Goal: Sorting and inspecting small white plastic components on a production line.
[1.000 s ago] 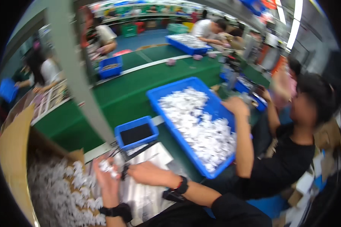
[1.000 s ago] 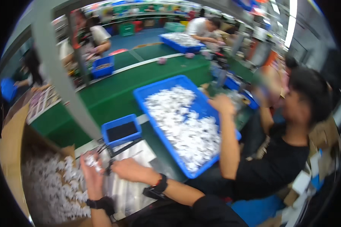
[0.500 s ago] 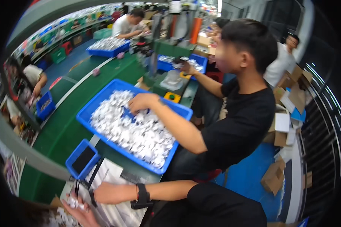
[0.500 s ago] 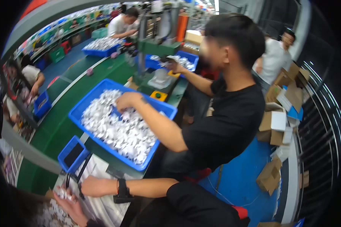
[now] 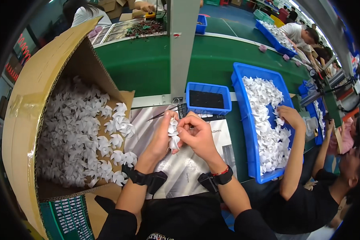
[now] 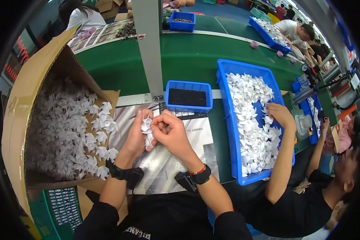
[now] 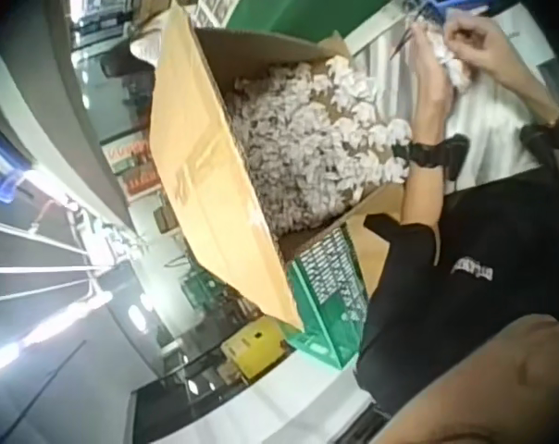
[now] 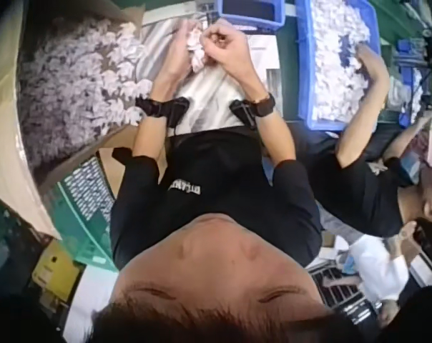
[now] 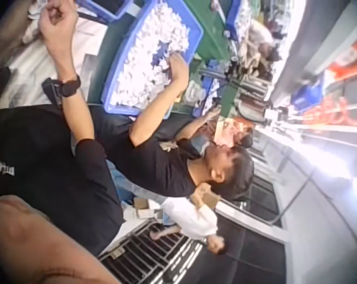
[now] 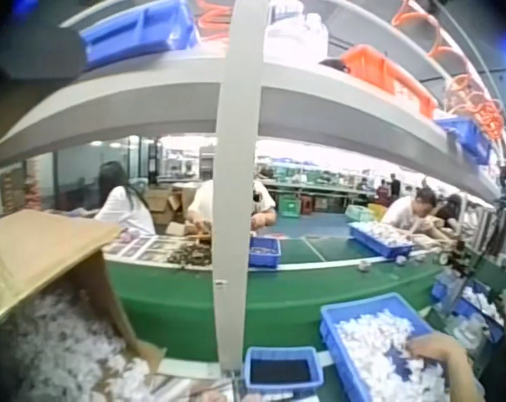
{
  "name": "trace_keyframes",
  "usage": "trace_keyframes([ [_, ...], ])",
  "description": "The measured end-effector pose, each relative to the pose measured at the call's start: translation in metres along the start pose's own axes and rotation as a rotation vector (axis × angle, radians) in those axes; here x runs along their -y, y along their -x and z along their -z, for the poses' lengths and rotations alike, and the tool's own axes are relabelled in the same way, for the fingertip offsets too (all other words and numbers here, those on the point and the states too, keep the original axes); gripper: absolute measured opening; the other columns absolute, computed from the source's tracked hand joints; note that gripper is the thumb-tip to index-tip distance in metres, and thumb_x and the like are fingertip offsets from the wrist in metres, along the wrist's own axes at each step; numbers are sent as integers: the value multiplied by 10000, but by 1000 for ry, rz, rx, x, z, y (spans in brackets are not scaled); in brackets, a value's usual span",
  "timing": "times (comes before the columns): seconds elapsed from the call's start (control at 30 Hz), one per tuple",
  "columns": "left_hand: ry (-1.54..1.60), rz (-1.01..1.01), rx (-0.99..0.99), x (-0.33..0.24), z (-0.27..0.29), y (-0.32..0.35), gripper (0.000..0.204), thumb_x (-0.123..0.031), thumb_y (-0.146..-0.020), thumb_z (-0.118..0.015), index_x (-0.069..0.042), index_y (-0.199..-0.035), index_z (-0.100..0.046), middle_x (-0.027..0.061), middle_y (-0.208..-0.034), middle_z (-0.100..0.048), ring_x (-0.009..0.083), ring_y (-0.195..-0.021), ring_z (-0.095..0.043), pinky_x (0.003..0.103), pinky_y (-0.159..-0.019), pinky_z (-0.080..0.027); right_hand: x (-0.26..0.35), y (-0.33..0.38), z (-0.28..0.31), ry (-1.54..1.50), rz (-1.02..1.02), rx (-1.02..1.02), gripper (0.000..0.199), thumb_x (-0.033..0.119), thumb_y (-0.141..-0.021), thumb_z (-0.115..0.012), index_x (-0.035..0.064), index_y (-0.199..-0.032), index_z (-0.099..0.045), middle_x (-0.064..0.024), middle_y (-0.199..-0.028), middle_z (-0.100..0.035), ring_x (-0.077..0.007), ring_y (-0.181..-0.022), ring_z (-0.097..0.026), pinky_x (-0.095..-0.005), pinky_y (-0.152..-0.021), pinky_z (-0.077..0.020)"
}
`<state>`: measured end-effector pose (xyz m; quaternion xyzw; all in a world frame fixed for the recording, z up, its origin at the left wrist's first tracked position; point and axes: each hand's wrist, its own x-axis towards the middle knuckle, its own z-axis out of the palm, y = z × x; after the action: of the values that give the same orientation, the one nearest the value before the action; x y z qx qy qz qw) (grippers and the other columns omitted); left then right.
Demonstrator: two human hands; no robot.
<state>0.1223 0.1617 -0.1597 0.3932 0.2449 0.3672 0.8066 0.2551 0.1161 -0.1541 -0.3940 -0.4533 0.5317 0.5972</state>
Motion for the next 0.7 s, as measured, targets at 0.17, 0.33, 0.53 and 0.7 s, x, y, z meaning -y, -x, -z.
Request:
trace_keyframes([
  [0.17, -157, -13, 50, 0, -6, 2, 429, -497, -1022, -212, -110, -993, -395, 57, -686, -513, 103, -470, -495, 220, -354, -369, 1, 1, -1, -6, 22, -40, 35, -33, -855, -596, -58, -870, -576, -16, -835, -428, -57, -643, -503, -203, -492, -529],
  [0.33, -243, -4, 31, -2, -8, 1, 401, -455, -1035, -204, -103, -1002, -393, 50, -734, -502, 91, -517, -496, 211, -391, -381, 2, 1, 0, 82, 51, -81, 28, -34, -853, -592, -55, -852, -574, -17, -832, -433, -63, -623, -502, -210, -490, -526],
  [0.53, -339, -40, 11, 1, -3, -1, 390, -438, -1040, -200, -101, -1017, -396, 41, -797, -485, 77, -564, -482, 200, -423, -389, 3, 1, 0, 209, 87, -92, 28, -43, -847, -587, -62, -840, -567, -21, -830, -433, -64, -622, -502, -210, -494, -527],
  [0.7, -366, -60, 14, 6, 0, -3, 387, -429, -1043, -195, -101, -1018, -399, 37, -826, -479, 69, -564, -471, 196, -415, -381, 1, 3, 0, 195, 74, -91, 27, -47, -841, -590, -63, -840, -568, -21, -832, -434, -64, -623, -505, -212, -496, -527],
])
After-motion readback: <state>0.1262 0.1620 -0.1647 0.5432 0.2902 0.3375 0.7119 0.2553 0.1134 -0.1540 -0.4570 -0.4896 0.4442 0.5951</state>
